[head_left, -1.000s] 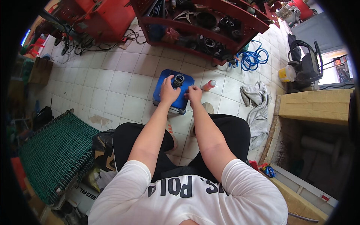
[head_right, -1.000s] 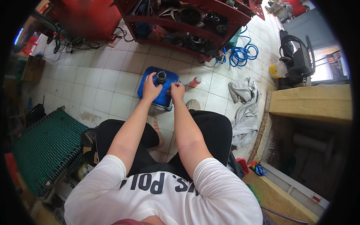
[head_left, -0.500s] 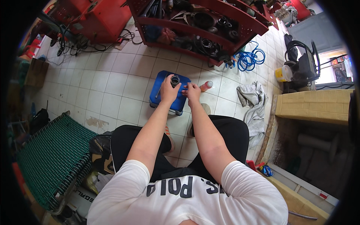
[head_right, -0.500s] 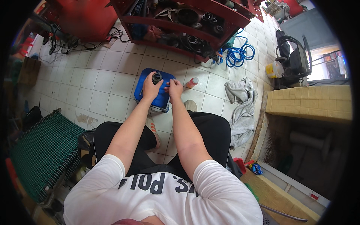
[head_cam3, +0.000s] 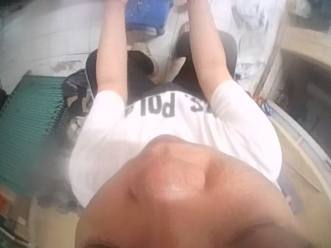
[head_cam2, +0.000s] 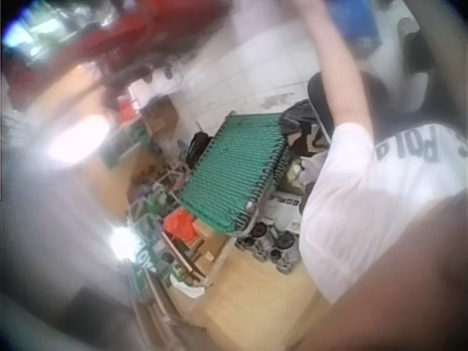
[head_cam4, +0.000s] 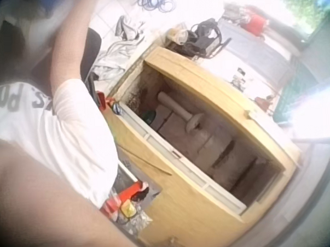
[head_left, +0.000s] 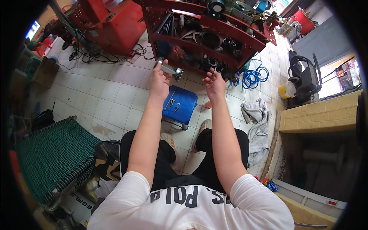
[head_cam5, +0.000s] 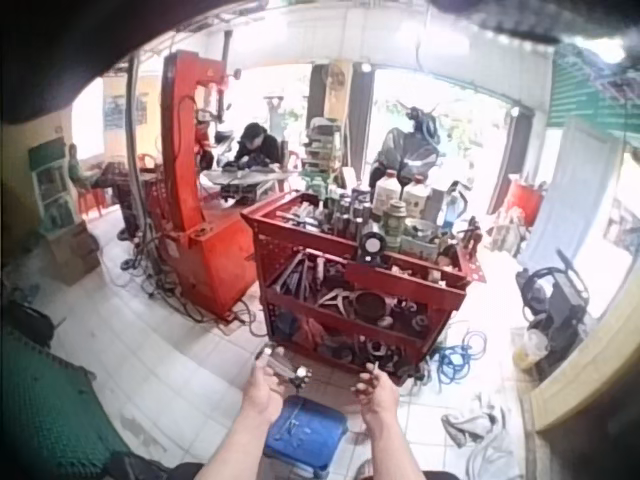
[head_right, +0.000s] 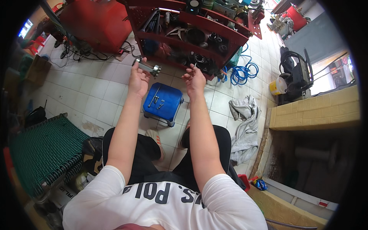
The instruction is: The person sits on the floor of a workshop and assembles a small mechanical component using a screwdriver and small metal parts. They pick up screws and a cylindrical housing, insert the screws, and tighten them while seated on a blue stool.
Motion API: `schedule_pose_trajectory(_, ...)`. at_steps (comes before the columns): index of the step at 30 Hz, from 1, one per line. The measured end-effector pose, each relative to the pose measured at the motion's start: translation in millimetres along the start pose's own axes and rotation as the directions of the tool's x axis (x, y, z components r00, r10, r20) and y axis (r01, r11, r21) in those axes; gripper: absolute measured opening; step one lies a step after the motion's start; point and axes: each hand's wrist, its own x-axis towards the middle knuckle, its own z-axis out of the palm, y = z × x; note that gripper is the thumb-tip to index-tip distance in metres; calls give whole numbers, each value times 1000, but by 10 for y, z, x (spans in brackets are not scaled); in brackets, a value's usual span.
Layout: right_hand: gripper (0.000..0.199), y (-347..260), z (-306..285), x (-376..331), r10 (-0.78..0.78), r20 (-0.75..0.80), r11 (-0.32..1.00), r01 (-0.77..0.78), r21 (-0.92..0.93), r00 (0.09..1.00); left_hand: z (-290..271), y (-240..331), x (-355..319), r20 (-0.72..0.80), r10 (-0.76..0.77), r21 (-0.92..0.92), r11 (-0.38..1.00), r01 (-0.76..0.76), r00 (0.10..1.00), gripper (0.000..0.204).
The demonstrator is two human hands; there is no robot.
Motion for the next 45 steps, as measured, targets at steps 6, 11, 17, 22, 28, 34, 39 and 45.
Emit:
schedule_pose_trajectory(6, 34, -188, -109, -181, 46, 98, 993, -35, -112, 994, 37, 366, -364, -113, -136, -266, 959, 102, 984, 54)
schedule_pose_trajectory(11, 30, 25, -165, -274, 132, 59, 976, -119, -184, 989, -492, 278, -550, 4, -162, -313, 937, 155, 987, 53)
schedule_pose_trajectory(17, 29, -18, -28, -280, 127, 124, 973, -99, -211, 984, -252, 407, -399, 133, -92, -164, 980, 113, 987, 47)
schedule_pose_trajectory(22, 26, -285, 85, -271, 176, 278, 884, -27, -467, 944, -240, 204, -438, 112, -127, 151, 982, 109, 986, 39)
schedule_pose_trajectory(28, 26, -524, -171, -155, 37, 300, 813, 146, -564, 953, -90, -127, -413, 138, 2, 636, 766, -90, 990, 40)
schedule_pose_trajectory(34, 33, -354, -743, 286, 222, 368, 43, 368, -929, 903, -216, -639, -335, 317, 103, 895, 296, -334, 943, 49)
schedule_pose_trajectory(39, 34, -337, -630, 184, 468, 222, 12, 245, -969, 855, -380, -866, -59, 278, 6, 959, -55, -277, 961, 51)
schedule_pose_trajectory(45, 36, -361, -628, 211, 461, 226, 69, 219, -973, 858, -750, -1029, 171, 184, -98, 974, -114, -195, 978, 53)
